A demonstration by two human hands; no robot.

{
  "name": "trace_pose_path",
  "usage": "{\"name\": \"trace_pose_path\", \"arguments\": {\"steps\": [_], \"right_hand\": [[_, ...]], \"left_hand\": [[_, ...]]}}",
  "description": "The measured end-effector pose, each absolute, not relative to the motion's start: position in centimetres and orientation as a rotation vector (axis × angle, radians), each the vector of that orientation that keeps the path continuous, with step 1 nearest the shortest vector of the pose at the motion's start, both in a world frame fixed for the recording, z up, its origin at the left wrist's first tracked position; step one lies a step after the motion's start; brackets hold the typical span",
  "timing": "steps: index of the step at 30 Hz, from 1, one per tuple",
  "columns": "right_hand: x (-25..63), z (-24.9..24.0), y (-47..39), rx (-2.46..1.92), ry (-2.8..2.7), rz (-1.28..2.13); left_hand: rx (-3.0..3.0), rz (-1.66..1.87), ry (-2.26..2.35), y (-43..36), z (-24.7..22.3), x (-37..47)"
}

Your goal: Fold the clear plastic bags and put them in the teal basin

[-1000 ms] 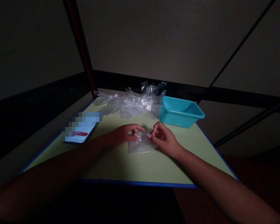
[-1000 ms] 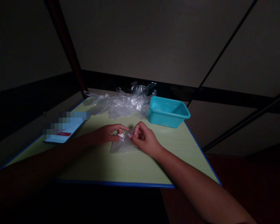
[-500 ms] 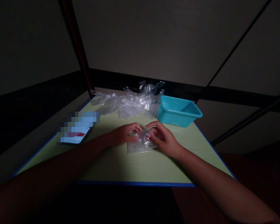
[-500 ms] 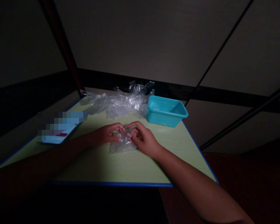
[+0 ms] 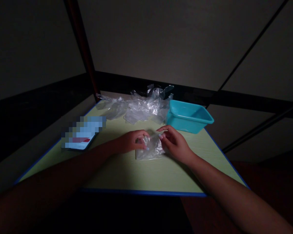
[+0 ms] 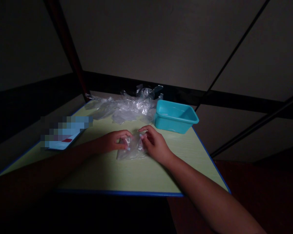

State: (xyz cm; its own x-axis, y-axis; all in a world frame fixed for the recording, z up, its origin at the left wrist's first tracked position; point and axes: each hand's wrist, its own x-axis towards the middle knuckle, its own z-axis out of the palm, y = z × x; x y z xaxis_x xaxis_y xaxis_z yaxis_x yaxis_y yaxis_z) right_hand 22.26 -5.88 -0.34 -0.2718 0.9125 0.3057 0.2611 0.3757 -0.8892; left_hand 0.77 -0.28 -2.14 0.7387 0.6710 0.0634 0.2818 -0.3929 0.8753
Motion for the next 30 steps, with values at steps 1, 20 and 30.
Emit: {"name": "trace_pose_path", "arguments": {"steps": [1,20,30], "right_hand": [[22.3,-0.4,-5.8,-1.051,-1.751,0.92],[24.3,-0.6,-5.0,-1.365,-1.904,0.818],[25.0,-0.8,-4.1,-1.422,-1.941,0.773]], "left_hand": [[1.992,0.512,0.733,-0.3,-2.2,0.8],[2.247,0.539,0.798,0.1,-1.9,0.1],[2.265,0.501,0.819,0.4,-2.1,0.0]]}}
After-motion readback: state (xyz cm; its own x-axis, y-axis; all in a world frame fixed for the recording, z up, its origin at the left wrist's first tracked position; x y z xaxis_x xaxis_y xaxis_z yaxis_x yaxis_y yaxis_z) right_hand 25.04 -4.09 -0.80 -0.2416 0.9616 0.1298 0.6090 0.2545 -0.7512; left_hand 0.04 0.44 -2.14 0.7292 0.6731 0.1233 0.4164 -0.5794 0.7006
